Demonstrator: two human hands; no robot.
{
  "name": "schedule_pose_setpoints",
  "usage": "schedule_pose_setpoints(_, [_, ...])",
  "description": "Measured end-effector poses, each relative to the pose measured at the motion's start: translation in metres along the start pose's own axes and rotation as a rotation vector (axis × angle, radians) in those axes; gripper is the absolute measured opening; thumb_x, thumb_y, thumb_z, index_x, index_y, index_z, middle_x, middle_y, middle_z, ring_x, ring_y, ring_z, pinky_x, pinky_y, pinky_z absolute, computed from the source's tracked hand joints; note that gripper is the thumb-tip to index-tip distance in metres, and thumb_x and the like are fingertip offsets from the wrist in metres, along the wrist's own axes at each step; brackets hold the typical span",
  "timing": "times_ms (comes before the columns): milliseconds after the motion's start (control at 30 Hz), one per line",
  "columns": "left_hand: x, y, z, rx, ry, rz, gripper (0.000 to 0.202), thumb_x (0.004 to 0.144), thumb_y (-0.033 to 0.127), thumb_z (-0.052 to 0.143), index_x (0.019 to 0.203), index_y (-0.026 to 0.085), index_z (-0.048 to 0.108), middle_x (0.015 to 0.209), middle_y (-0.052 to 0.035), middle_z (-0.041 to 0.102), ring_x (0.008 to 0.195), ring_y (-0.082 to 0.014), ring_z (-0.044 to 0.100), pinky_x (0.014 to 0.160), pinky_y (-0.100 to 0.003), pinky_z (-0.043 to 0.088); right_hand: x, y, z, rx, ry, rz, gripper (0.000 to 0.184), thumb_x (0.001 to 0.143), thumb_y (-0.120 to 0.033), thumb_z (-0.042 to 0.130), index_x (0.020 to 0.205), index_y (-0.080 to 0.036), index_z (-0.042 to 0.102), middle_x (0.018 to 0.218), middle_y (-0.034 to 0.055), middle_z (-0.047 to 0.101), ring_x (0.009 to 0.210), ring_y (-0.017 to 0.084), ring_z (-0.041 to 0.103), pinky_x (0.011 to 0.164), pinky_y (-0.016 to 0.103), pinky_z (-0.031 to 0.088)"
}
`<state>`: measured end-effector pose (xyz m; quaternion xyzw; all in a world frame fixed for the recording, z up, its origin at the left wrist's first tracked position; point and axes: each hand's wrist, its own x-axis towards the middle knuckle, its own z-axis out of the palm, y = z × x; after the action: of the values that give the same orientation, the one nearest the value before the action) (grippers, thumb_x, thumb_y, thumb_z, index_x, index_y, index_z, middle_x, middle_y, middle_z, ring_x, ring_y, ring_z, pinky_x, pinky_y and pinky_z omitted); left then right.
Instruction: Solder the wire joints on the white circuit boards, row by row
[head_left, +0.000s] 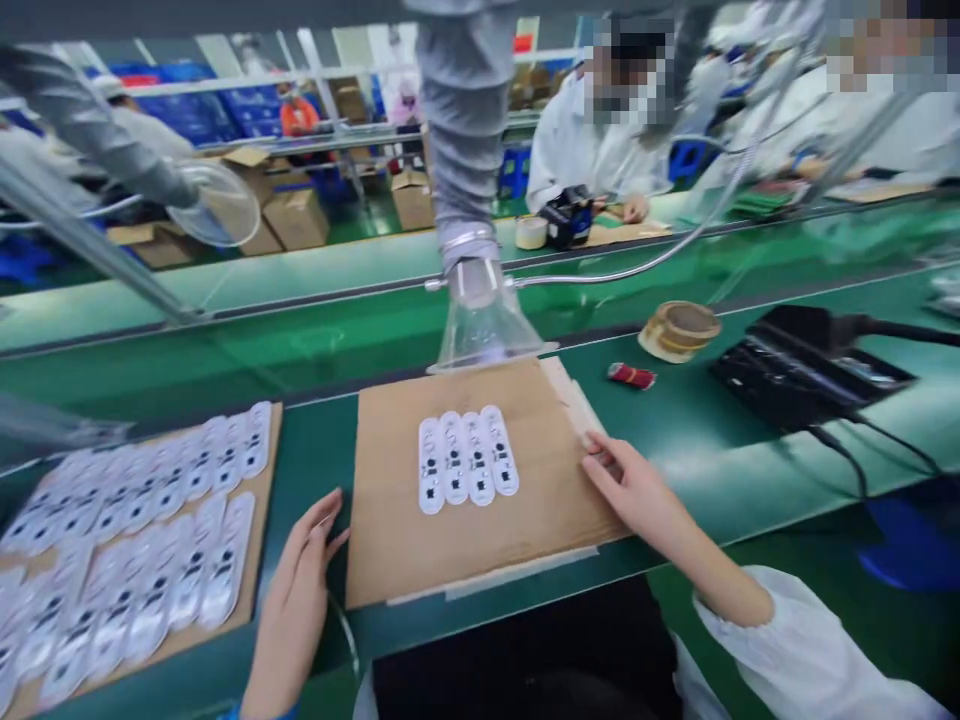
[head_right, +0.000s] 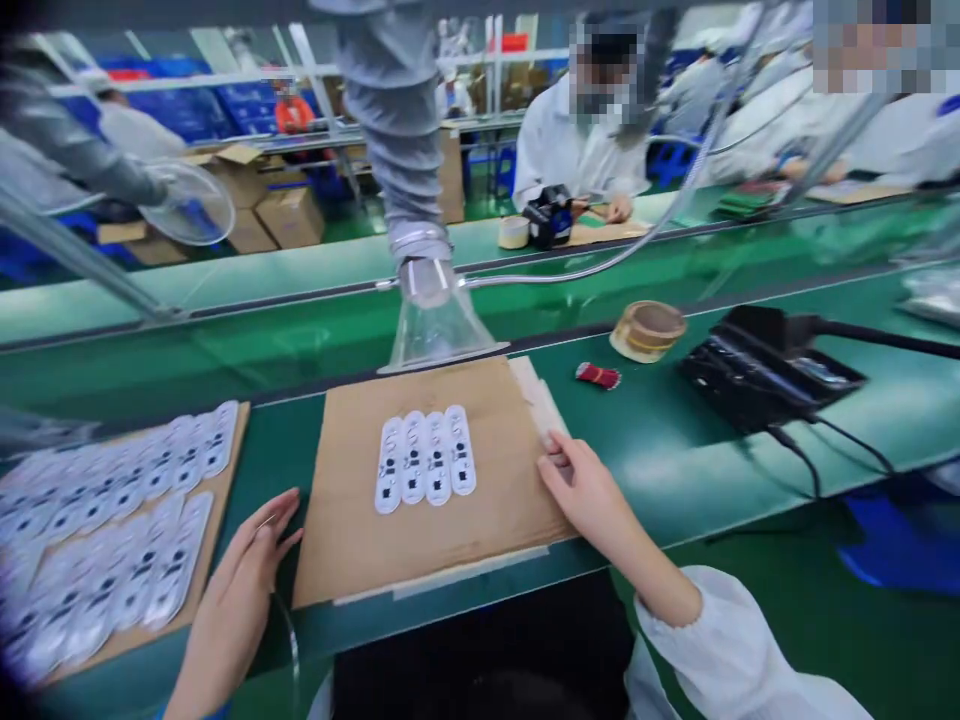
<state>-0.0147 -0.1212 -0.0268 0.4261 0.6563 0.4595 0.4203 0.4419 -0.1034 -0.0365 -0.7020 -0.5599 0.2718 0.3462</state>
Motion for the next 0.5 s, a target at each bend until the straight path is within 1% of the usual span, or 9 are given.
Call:
schedule_pose_setpoints(100, [-0.008,0.007,0.015,-0.172,0.011,-0.045,0.048,0.110,0.061,0.062,0.148,0.033,0.071,0.169,-0.0061,0.062,0.163,-0.0305,0.052,0.139,-0.048,0.041,0.014,-0.004,-0.004,0.075,-0.043,0.104,0.055,0.093,-0.052,0.072,0.138,-0.020,0.075,0.115,0.0121,0.081,0.099,0.030,0.078,0.098,0.046,0.067])
schedule_pose_setpoints(167, [-0.009,0.015,0.023,-0.297,0.015,-0.122,0.049,0.109,0.057,0.062,0.151,0.031,0.069,0.167,-0.0089,0.064,0.161,-0.0308,0.055,0.140,-0.049,0.040,0.017,-0.014,-0.011,0.140,-0.097,0.171,0.052,0.093,-0.053,0.073,0.134,-0.022,0.077,0.114,0.0115,0.083,0.099,0.031,0.080,0.092,0.044,0.069])
schedule_pose_setpoints(233, [-0.009,0.022,0.026,-0.387,0.008,-0.190,0.050,0.108,0.055,0.062,0.151,0.030,0.068,0.167,-0.0103,0.064,0.160,-0.0318,0.056,0.139,-0.050,0.043,0.017,-0.024,-0.016,0.204,-0.122,0.229,0.046,0.096,-0.054,0.071,0.130,-0.024,0.079,0.120,0.0118,0.084,0.102,0.033,0.082,0.087,0.042,0.070])
schedule_pose_setpoints(333, [-0.007,0.028,0.024,-0.446,0.000,-0.212,0.049,0.108,0.055,0.061,0.150,0.031,0.069,0.169,-0.0091,0.062,0.161,-0.0312,0.055,0.139,-0.049,0.044,0.015,-0.037,-0.016,0.319,-0.112,0.273,0.041,0.100,-0.053,0.067,0.128,-0.025,0.078,0.128,0.0115,0.084,0.107,0.034,0.083,0.091,0.043,0.070])
schedule_pose_setpoints(400, [0.003,0.031,0.021,-0.481,0.008,-0.191,0.046,0.109,0.052,0.059,0.149,0.030,0.069,0.168,-0.0092,0.063,0.161,-0.0297,0.055,0.140,-0.048,0.042,0.021,-0.045,-0.010,0.407,-0.129,0.270,0.039,0.102,-0.052,0.064,0.128,-0.026,0.078,0.127,0.0110,0.085,0.107,0.034,0.084,0.094,0.045,0.071])
schedule_pose_setpoints(433, [0.013,0.034,0.020,-0.501,0.011,-0.177,0.045,0.110,0.050,0.058,0.148,0.028,0.068,0.168,-0.0100,0.064,0.160,-0.0286,0.056,0.140,-0.047,0.040,0.028,-0.049,-0.006,0.433,-0.147,0.250,0.038,0.102,-0.051,0.064,0.127,-0.026,0.079,0.125,0.0109,0.086,0.106,0.034,0.085,0.094,0.046,0.071])
schedule_pose_setpoints(500, [0.041,0.046,0.021,-0.533,0.023,-0.146,0.041,0.110,0.041,0.055,0.145,0.024,0.067,0.165,-0.0129,0.065,0.159,-0.0266,0.057,0.141,-0.046,0.038,0.052,-0.064,0.004,0.409,-0.148,0.155,0.034,0.103,-0.048,0.064,0.123,-0.026,0.080,0.117,0.0113,0.088,0.102,0.033,0.086,0.090,0.047,0.072])
